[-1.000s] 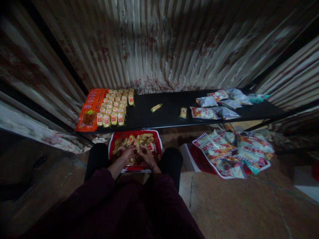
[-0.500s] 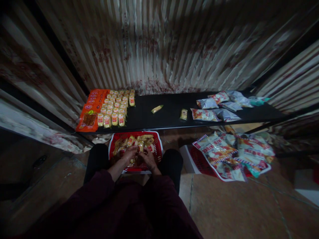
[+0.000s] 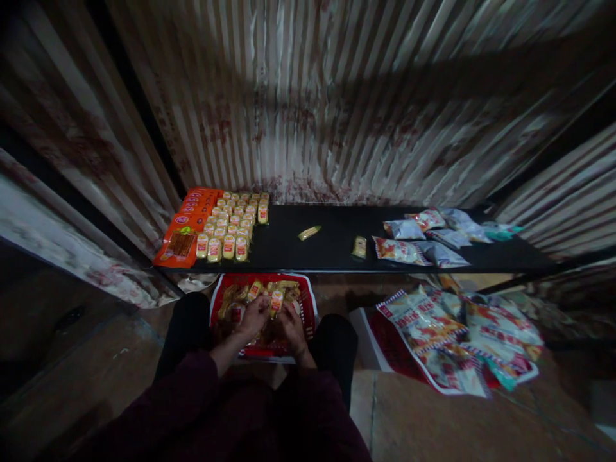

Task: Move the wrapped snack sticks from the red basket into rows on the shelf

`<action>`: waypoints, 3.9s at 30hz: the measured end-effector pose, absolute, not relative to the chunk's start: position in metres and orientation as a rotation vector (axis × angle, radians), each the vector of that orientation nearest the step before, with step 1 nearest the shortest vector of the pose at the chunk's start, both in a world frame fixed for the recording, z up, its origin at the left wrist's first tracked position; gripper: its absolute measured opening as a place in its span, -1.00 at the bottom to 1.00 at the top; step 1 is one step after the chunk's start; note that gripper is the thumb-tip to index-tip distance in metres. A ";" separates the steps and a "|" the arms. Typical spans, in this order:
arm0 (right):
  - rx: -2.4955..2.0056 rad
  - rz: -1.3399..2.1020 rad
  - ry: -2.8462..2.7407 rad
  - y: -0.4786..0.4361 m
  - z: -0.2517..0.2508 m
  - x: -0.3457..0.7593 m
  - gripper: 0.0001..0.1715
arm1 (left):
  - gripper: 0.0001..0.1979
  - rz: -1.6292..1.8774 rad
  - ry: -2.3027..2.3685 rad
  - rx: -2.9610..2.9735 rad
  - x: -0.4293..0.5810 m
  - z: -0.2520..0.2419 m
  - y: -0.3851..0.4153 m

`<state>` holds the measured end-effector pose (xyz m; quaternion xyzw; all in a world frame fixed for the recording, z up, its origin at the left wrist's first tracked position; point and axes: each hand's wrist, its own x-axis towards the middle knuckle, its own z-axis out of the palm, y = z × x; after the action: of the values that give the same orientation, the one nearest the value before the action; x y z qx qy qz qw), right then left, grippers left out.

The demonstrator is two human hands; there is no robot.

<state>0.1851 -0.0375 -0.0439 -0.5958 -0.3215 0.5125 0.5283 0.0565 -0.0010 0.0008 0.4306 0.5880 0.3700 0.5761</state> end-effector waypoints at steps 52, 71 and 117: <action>-1.415 0.742 -1.262 0.149 0.028 0.176 -0.71 | -0.59 1.111 1.644 1.632 0.069 0.072 0.122; -1.469 0.702 -1.291 0.203 0.026 0.174 -0.72 | -0.69 1.036 1.652 1.597 0.078 0.085 0.168; -1.407 0.571 -1.356 0.260 0.008 0.181 -0.57 | -0.59 1.135 1.721 1.451 0.107 0.038 0.226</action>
<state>0.1814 0.2603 0.0083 -0.5880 -0.5668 0.2388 0.5253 0.1067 0.2263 0.0378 0.5480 0.6501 0.4287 0.3055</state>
